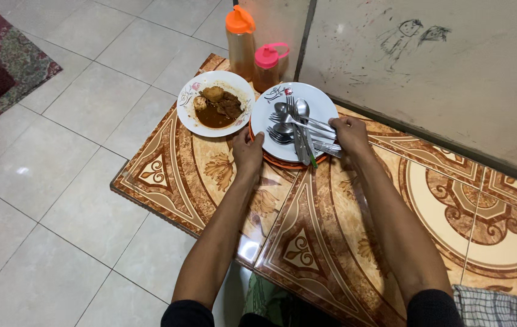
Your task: The person wipes the surface of a tiled table with a cloth, stacks several plates and bowls, and continues to wipe the table surface.
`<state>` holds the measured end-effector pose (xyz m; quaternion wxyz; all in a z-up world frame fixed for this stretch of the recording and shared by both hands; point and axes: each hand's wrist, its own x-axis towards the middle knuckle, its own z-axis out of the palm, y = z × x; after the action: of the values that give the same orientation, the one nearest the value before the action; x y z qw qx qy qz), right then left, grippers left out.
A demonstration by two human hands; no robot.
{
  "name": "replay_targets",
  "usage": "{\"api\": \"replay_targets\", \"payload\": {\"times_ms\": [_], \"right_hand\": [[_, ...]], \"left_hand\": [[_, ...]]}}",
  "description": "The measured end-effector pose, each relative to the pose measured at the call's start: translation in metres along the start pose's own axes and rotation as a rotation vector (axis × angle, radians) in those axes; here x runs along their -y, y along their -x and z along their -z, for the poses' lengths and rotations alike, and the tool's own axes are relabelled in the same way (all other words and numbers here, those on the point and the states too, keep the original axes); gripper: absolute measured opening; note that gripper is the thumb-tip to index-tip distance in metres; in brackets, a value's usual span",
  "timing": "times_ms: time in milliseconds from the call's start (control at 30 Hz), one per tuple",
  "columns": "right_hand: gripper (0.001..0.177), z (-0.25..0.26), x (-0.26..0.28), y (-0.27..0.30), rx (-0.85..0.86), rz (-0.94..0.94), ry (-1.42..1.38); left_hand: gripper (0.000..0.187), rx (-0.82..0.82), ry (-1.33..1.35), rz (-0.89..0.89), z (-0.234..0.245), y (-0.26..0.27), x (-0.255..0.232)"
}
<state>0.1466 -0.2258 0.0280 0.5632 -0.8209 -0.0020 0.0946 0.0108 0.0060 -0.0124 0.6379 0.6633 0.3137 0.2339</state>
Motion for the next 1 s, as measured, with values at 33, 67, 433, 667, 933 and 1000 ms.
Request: {"api": "replay_targets", "payload": {"times_ms": [33, 67, 433, 667, 933, 1000], "right_hand": [[0.027, 0.0, -0.001, -0.001, 0.002, 0.005, -0.027], [0.027, 0.001, -0.002, -0.002, 0.003, 0.003, -0.026], [0.025, 0.008, 0.007, 0.001, -0.025, -0.062, -0.117], [0.032, 0.012, 0.004, 0.005, -0.03, -0.116, -0.079], [0.022, 0.088, -0.006, 0.106, -0.007, -0.028, -0.529], [0.02, 0.132, -0.022, 0.141, -0.096, 0.024, -0.439]], "left_hand": [[0.051, 0.0, -0.001, 0.002, 0.0, 0.001, -0.001], [0.052, 0.02, 0.011, 0.005, 0.0, 0.002, -0.004], [0.066, 0.121, 0.003, 0.116, -0.004, 0.006, -0.023], [0.064, 0.16, 0.022, -0.01, -0.001, 0.029, -0.031], [0.071, -0.221, -0.438, -0.736, -0.049, 0.162, -0.068], [0.056, 0.127, -0.2, -0.839, -0.079, 0.207, -0.079]]}}
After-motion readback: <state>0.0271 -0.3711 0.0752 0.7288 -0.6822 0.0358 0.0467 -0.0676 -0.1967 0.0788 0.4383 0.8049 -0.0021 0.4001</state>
